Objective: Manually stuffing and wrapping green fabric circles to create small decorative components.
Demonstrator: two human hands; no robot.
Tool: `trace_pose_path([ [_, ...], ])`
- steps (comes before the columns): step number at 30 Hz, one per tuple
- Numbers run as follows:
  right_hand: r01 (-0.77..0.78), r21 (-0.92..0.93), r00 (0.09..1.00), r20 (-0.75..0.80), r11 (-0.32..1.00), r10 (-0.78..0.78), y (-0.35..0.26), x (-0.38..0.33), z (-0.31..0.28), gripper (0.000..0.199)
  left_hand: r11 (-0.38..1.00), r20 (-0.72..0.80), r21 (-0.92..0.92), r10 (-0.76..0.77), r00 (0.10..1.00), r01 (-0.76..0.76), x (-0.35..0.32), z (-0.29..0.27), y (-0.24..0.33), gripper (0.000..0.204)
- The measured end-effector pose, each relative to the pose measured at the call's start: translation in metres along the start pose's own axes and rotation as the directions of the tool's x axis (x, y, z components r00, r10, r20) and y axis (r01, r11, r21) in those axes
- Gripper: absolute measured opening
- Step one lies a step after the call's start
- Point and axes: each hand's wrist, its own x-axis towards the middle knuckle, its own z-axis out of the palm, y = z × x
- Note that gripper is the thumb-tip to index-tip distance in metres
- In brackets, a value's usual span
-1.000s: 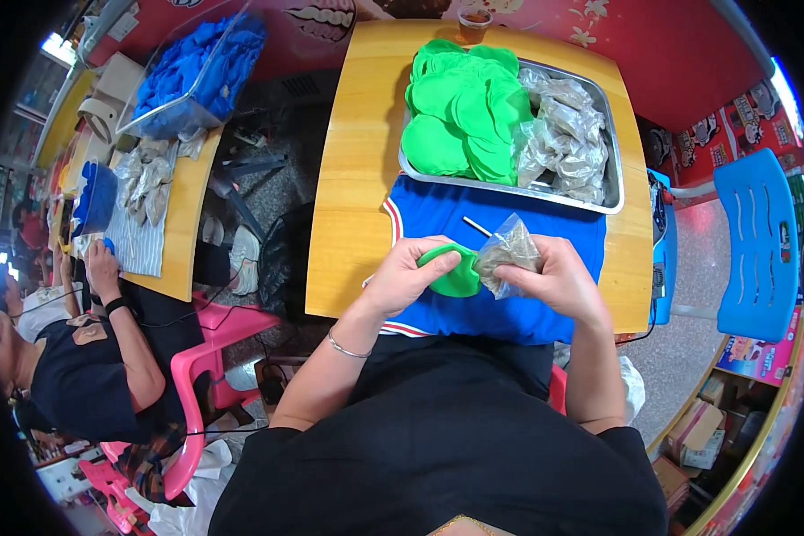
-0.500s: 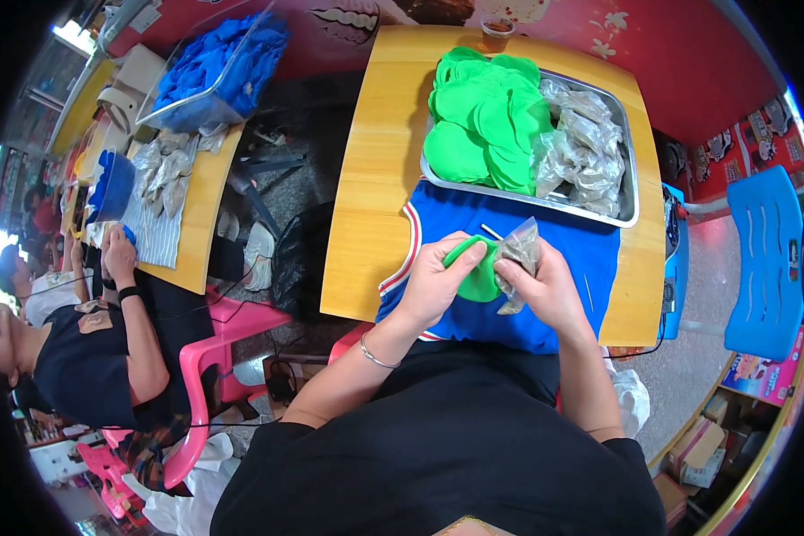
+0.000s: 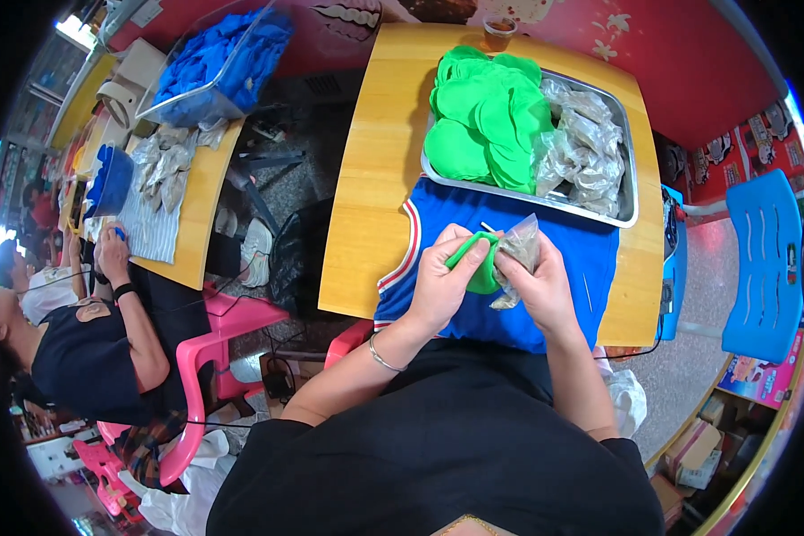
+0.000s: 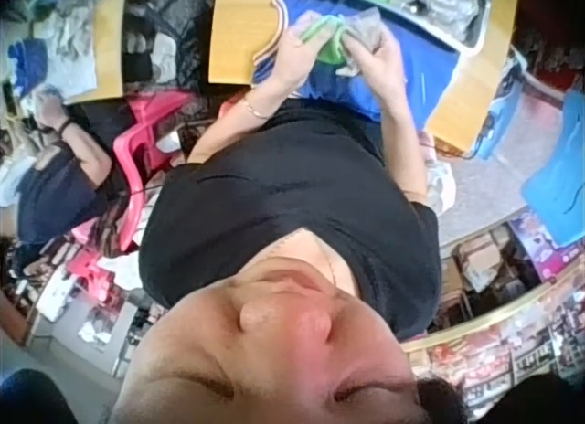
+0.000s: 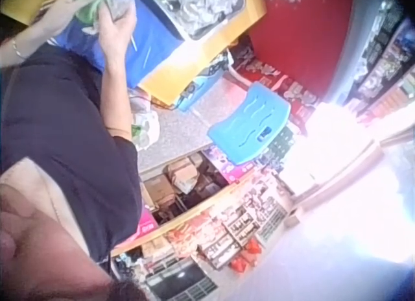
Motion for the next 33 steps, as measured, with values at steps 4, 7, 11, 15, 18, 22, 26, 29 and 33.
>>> trace_pose_path([
  [4, 0.076, -0.162, 0.995, 0.080, 0.984, -0.063, 0.000, 0.004, -0.005, 0.018, 0.999, 0.036, -0.050, 0.024, 0.999, -0.023, 0.004, -0.004, 0.005, 0.020],
  [7, 0.100, -0.339, 0.990, 0.123, 0.935, -0.061, 0.001, 0.002, -0.011, 0.018, 0.998, 0.077, -0.065, 0.008, 0.997, -0.003, 0.002, -0.003, 0.005, 0.020],
  [11, 0.150, -0.263, 0.989, 0.041, 0.953, -0.144, 0.007, 0.004, -0.004, 0.018, 0.983, 0.038, -0.180, -0.034, 0.999, 0.040, 0.001, 0.001, 0.002, 0.020],
  [15, 0.042, -0.056, 0.997, -0.066, 0.998, -0.046, 0.009, 0.007, -0.003, 0.018, 0.997, 0.006, -0.080, -0.010, 1.000, 0.011, 0.003, 0.000, 0.001, 0.019],
  [18, 0.020, -0.080, 0.999, -0.024, 0.997, -0.022, 0.011, 0.007, -0.008, 0.017, 0.999, 0.042, 0.025, -0.033, 0.999, 0.032, 0.004, -0.009, -0.004, 0.018],
  [22, 0.027, -0.251, 0.994, 0.106, 0.968, -0.001, 0.009, 0.002, -0.012, 0.016, 1.000, 0.020, -0.007, -0.029, 0.999, 0.030, 0.001, -0.006, -0.004, 0.017],
  [26, 0.014, -0.275, 0.981, 0.190, 0.961, 0.040, 0.008, -0.001, -0.012, 0.015, 0.989, -0.035, -0.127, -0.076, 0.997, 0.071, 0.001, -0.002, -0.003, 0.019],
  [29, 0.076, -0.174, 0.990, 0.127, 0.982, -0.055, 0.020, 0.004, -0.014, 0.013, 0.980, -0.042, -0.175, -0.108, 0.993, 0.099, 0.001, -0.002, -0.005, 0.020],
  [33, 0.148, -0.279, 0.989, 0.040, 0.949, -0.143, 0.016, 0.001, -0.012, 0.010, 0.957, -0.058, -0.264, -0.144, 0.988, 0.124, -0.001, 0.004, -0.002, 0.022],
])
